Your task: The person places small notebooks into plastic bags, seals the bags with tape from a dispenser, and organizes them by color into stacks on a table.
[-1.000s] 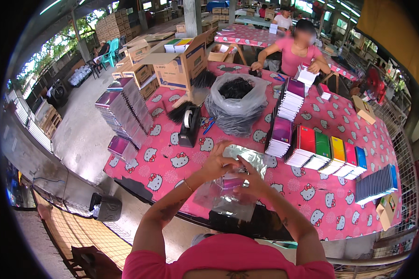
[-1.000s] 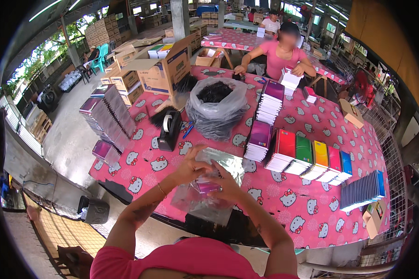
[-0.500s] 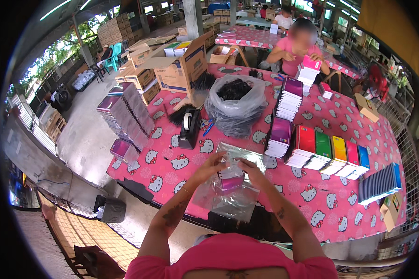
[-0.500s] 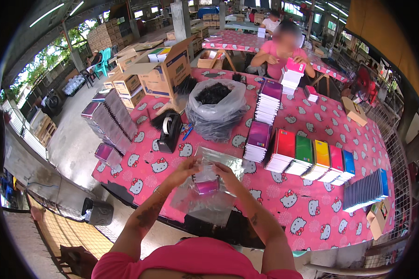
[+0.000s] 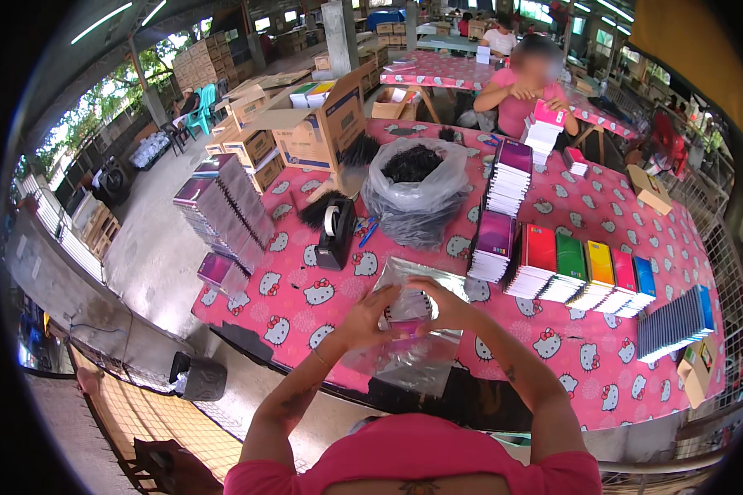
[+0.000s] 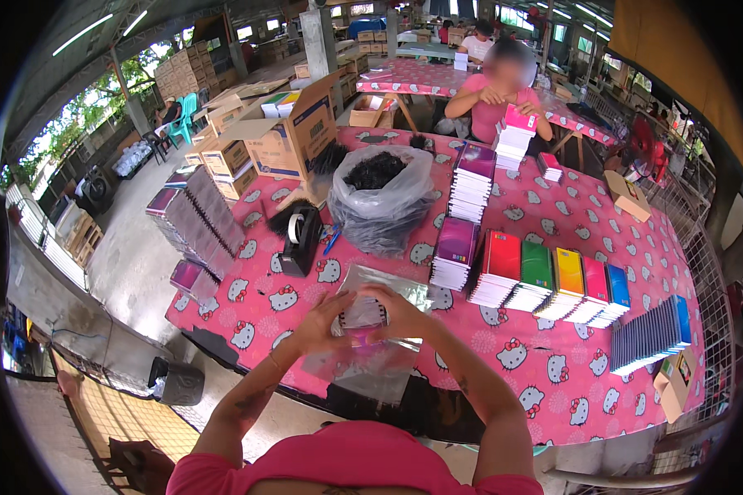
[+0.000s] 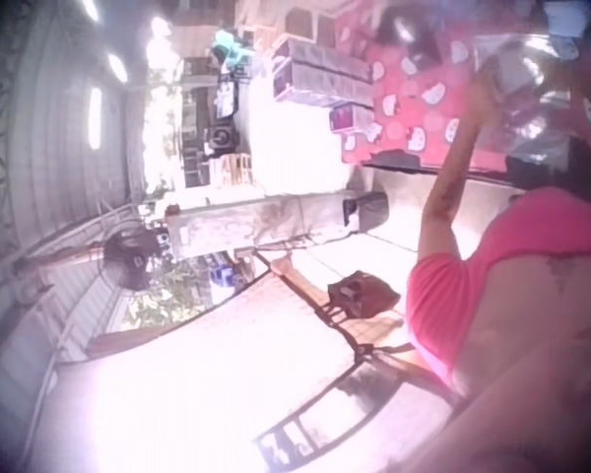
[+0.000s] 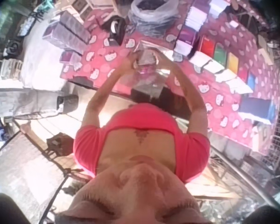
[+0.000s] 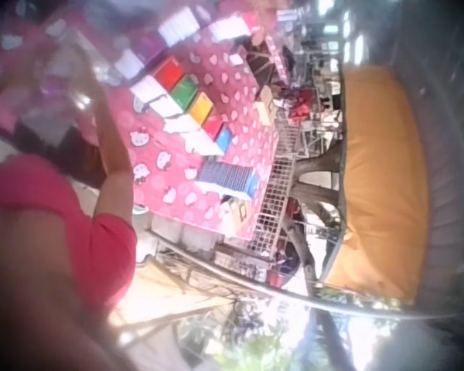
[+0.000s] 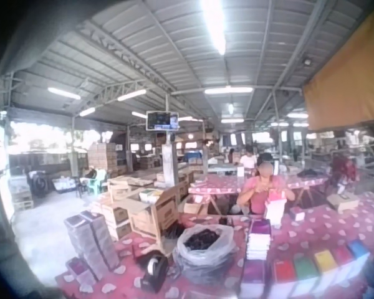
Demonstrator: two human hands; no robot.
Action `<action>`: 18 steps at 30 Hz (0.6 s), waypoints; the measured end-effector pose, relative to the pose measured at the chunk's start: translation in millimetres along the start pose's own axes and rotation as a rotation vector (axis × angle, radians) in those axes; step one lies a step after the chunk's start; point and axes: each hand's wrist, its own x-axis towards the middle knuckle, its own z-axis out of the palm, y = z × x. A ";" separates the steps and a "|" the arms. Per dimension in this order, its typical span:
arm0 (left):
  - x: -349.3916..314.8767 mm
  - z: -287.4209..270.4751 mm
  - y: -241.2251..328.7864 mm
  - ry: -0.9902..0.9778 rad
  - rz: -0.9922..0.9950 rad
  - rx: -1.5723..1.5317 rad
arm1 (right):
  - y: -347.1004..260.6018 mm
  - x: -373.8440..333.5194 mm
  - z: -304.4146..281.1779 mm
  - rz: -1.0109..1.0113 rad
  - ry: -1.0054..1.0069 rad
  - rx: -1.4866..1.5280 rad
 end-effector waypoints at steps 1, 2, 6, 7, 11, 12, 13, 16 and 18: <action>-2.3 1.1 0.4 0.021 0.061 0.080 | -8.2 -1.0 0.4 0.033 -0.009 -0.051; -4.7 2.1 0.5 0.042 0.121 0.161 | -15.3 -2.3 2.0 0.066 -0.019 -0.102; -9.5 17.2 -5.0 0.044 0.113 0.025 | -5.4 -13.6 17.2 -0.005 0.066 -0.228; -4.2 14.6 -0.7 0.060 0.093 -0.034 | -0.5 -14.3 18.4 -0.011 0.095 -0.217; 20.2 6.9 -7.3 0.056 -0.055 -0.214 | 0.0 -11.5 27.8 0.117 0.190 -0.087; 21.3 8.1 -12.2 0.038 -0.109 -0.246 | -4.4 -8.5 30.8 0.188 0.207 -0.034; 25.5 9.2 -8.2 0.054 -0.147 -0.223 | -4.1 -8.6 30.2 0.252 0.223 0.022; 34.6 12.9 4.7 0.084 -0.239 -0.112 | -5.3 -5.9 28.7 0.289 0.292 0.024; 35.5 15.9 10.7 0.077 -0.274 0.018 | -9.0 -1.8 26.9 0.109 0.361 -0.191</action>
